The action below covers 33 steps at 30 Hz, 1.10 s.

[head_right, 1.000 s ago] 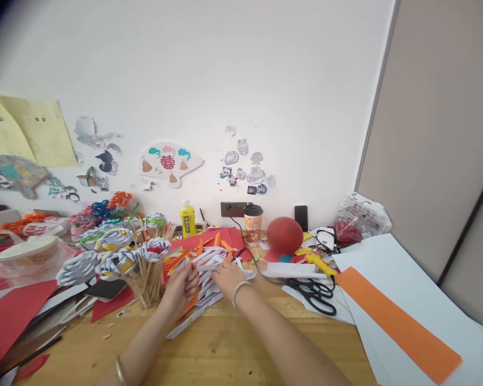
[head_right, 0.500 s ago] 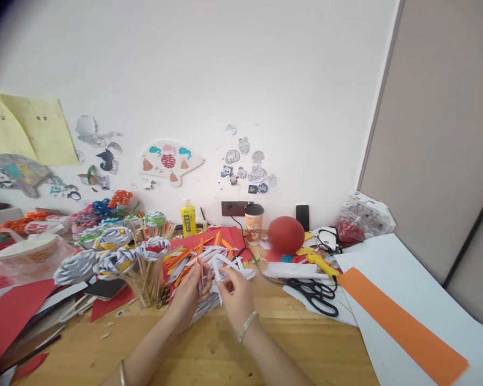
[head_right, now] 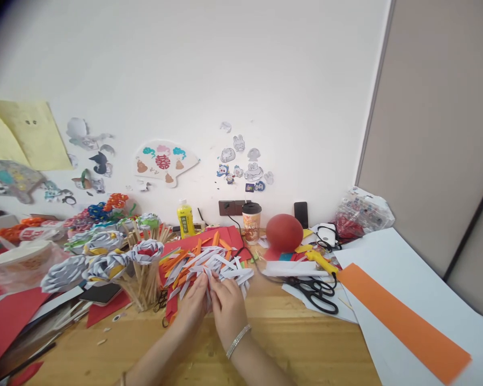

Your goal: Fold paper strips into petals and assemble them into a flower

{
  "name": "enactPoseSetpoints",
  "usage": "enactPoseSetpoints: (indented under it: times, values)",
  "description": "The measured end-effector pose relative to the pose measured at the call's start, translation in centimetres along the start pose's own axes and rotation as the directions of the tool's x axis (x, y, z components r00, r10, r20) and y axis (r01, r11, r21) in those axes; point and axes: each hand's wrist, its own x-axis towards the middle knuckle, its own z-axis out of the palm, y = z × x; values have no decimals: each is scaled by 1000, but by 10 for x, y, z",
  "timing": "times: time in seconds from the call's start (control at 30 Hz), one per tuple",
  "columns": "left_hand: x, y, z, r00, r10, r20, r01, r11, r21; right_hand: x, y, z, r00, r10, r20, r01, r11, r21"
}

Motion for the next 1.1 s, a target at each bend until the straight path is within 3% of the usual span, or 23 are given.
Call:
enactPoseSetpoints:
  times: [0.13, 0.27, 0.37, 0.53, 0.63, 0.77, 0.93, 1.0, 1.1]
  values:
    - [-3, -2, 2, 995, 41, 87, -36, 998, -56, 0, -2, -2, 998, -61, 21, 61, 998, -23]
    - [-4, -5, 3, 990, 29, 138, -11, 991, -131, 2, -6, -6, 999, -37, 34, 39, 997, -61]
    - [-2, -7, 2, 987, 25, 157, -5, 991, -131, 4, -5, -5, 998, 43, 52, -42, 999, -15]
    - [5, -3, -1, 975, -26, 223, 24, 1000, 9, 9, 3, -5, 966, 243, 89, -258, 931, 258]
    - [4, -1, -1, 931, -98, 351, 56, 990, 126, 16, 13, -12, 932, 352, 87, -360, 873, 329]
    - [-3, 2, -1, 832, -206, 515, 122, 974, 191, 24, 23, -25, 914, 298, 276, -397, 799, 452]
    - [-10, 8, -5, 711, -266, 650, 221, 963, 153, 27, 19, -36, 850, 306, 428, -521, 603, 604]
    - [-11, 9, -5, 696, -276, 663, 242, 959, 145, 27, 15, -37, 829, 323, 456, -555, 565, 610]
    - [-11, 8, -5, 699, -287, 655, 263, 955, 137, 27, 14, -35, 832, 350, 432, -554, 583, 594]
